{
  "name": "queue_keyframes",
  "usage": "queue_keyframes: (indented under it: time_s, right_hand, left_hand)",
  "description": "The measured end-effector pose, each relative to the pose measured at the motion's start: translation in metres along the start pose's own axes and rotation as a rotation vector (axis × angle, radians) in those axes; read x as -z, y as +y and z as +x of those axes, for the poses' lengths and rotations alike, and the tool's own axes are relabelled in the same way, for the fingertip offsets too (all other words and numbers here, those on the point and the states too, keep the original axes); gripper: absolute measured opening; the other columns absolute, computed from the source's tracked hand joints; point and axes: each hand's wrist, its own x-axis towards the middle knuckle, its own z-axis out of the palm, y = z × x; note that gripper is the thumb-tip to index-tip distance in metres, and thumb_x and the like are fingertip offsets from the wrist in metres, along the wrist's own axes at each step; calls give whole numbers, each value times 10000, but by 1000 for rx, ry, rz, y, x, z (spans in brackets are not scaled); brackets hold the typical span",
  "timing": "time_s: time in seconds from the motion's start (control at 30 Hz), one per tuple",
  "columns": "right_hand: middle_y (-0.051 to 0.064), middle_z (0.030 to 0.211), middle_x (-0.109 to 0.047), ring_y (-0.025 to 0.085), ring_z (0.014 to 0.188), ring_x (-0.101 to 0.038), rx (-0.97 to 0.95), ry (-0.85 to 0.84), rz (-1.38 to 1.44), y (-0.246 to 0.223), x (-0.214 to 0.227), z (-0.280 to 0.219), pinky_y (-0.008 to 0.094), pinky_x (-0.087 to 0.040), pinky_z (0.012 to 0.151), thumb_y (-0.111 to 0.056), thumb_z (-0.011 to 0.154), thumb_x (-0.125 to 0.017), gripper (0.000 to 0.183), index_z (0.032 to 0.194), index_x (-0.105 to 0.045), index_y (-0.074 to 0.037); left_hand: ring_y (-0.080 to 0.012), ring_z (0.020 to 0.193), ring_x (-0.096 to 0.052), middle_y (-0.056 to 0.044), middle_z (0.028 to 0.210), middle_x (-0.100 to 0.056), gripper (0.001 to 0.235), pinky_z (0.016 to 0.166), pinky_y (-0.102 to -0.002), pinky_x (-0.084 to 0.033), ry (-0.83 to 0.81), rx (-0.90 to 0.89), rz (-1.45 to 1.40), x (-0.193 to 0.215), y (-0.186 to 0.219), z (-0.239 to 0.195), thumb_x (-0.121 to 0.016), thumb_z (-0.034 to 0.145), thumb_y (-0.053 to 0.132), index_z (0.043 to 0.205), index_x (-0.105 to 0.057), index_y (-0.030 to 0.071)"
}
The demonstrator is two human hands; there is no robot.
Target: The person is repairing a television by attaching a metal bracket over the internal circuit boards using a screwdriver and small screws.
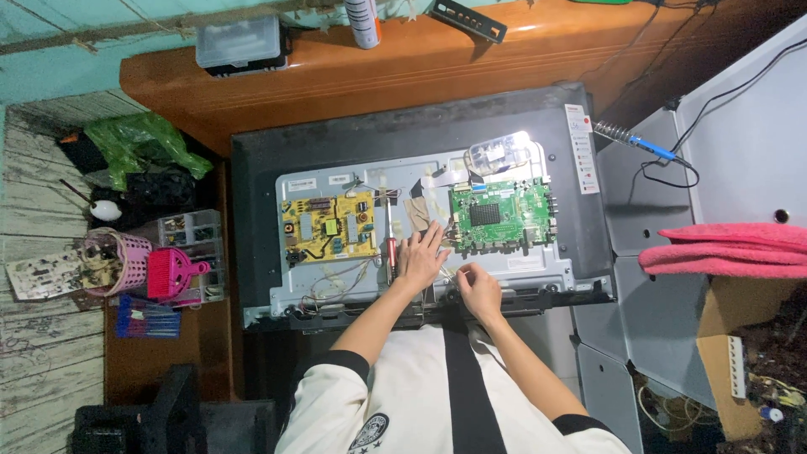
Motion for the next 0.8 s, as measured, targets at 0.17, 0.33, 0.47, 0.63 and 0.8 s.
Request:
queue_keyframes:
  time_s: [0.17,0.33,0.47,0.63,0.8]
  right_hand:
    - [98,888,-771,331,902,-729,3,-2,-22,3,-4,4,433,-554,766,-282,957,-609,199,1057,-710,-143]
    - [93,902,-771,327,917,-729,4,24,-43,2,-7,4,438,-551,778,-291,956,-608,203,1057,-707,-146]
    - [93,892,-772,318,893,-736,30,7,-50,4,-3,1,421,-555,770,-275,964,-595,202,1064,-707,-140]
    - [95,886,-772,336,884,-733,66,2,-91,8,-5,3,445,-559,765,-278,959,-591,201,1063,-700,-146]
    - [88,868,-768,335,860,-733,96,16,-88,11,-7,2,442,-559,749,-294,965,-585,195,1055,-690,-157]
  left_hand:
    - [-298,1135,-506,-52,1549,-428,628,873,-458,-422,-125,80,-85,13,8,11,-430,986,559,1450,-492,142]
    - [-336,1240,-501,-128,1549,-413,583,932,-495,-435,-60,172,-208,29,12,23,-463,996,470,1426,-517,82]
    - [-325,1498,-211,-140,1644,-232,727,1161,-573,-160,-226,212,-125,32,9,12,-376,1015,538,1534,-320,32]
    - [-289,1539,-102,-112,1671,-155,783,1200,-604,-20,-278,163,-75,35,5,8,-322,1009,612,1560,-259,58]
    - [-283,1534,-124,-89,1664,-189,775,1198,-601,-9,-255,110,-67,32,4,-8,-350,994,625,1556,-292,94]
